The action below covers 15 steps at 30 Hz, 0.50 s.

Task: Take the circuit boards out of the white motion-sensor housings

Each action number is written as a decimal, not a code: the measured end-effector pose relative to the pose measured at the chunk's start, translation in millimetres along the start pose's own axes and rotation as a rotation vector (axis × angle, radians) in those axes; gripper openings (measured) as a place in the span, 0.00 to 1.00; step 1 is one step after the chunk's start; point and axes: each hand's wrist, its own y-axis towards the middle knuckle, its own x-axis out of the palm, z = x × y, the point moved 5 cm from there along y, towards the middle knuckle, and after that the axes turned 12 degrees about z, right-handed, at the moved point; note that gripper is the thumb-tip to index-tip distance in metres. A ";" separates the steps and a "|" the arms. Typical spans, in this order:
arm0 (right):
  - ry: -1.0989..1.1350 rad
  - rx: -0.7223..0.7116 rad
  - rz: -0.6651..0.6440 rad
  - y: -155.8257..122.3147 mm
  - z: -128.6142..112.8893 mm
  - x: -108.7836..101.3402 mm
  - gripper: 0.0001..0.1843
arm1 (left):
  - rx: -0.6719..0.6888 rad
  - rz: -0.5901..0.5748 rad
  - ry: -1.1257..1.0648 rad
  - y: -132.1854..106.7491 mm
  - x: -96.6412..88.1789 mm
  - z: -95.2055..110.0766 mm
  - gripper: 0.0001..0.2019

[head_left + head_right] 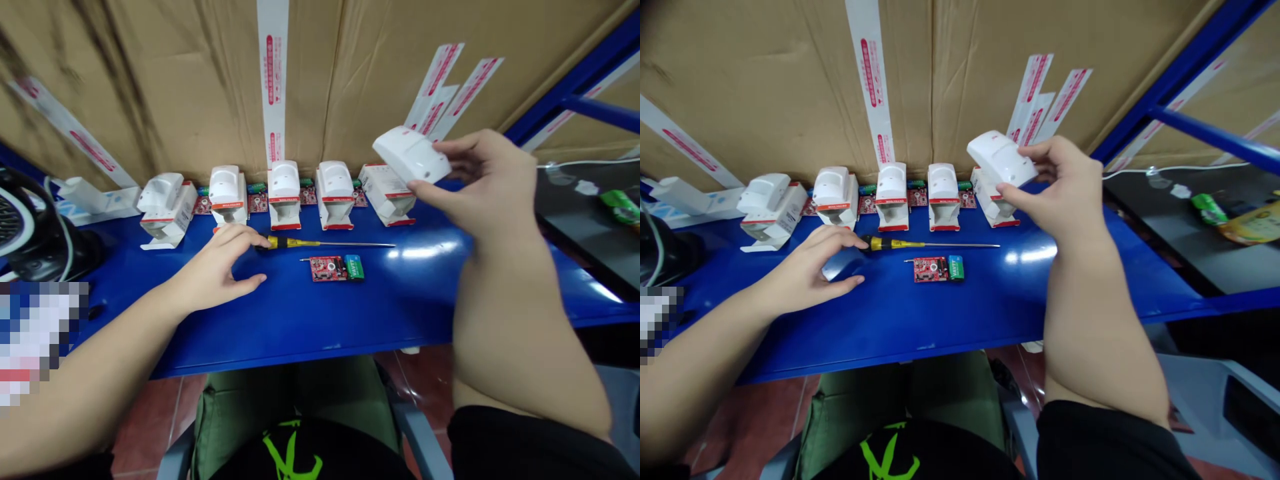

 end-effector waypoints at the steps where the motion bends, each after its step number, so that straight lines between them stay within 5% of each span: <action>1: -0.036 0.018 0.001 2.2 8.6 3.8 0.25 | 0.001 -0.009 -0.002 0.0 0.6 -0.4 0.17; 8: -0.167 0.161 -0.046 4.8 65.1 34.3 0.25 | -0.010 -0.051 -0.010 -0.2 2.4 -2.2 0.15; 15: -0.287 0.216 -0.017 5.0 86.2 55.5 0.24 | 0.023 -0.079 -0.030 -0.3 2.9 -1.1 0.13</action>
